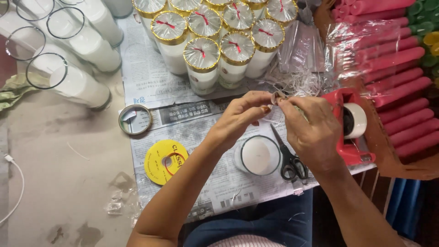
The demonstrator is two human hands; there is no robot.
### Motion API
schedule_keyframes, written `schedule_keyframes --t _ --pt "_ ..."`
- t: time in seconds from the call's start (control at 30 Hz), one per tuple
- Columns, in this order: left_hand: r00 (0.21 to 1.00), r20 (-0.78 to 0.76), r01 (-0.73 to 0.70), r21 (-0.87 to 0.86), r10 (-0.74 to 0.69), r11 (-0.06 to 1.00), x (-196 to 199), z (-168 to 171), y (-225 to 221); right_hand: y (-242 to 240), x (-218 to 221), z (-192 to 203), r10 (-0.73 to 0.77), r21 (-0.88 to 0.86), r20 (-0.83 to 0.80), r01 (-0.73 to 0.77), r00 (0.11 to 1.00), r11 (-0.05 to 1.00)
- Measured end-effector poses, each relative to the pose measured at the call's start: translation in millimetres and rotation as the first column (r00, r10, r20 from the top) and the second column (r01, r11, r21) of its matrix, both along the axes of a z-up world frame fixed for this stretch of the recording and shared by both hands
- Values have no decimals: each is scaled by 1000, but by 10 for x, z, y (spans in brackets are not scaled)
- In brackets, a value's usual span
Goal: Tying decorative gold ribbons around the rims of glass candle jars and trimming them with scissors.
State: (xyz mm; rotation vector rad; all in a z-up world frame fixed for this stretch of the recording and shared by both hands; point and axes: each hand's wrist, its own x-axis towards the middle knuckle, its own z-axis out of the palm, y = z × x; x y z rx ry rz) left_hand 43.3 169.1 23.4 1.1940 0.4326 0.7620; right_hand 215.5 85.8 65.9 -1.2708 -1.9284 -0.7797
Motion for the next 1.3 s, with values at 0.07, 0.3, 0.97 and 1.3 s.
schedule_keyframes --t 0.07,0.3,0.97,1.3 --pt "1000 16 -8 19 8 1000 -68 75 -104 -161 -33 96 50 -21 -95 -52 994 998" --pt "1000 -18 14 228 -11 974 -340 341 -503 -632 -264 451 -127 -373 -861 -441 493 816" --pt "944 -282 224 174 -169 959 -539 -628 -567 -1934 238 -407 -246 -251 -968 -257 54 933" --pt "989 121 -27 -435 89 900 24 -1162 -685 -1570 -161 -572 -371 -351 -928 -445 46 824"
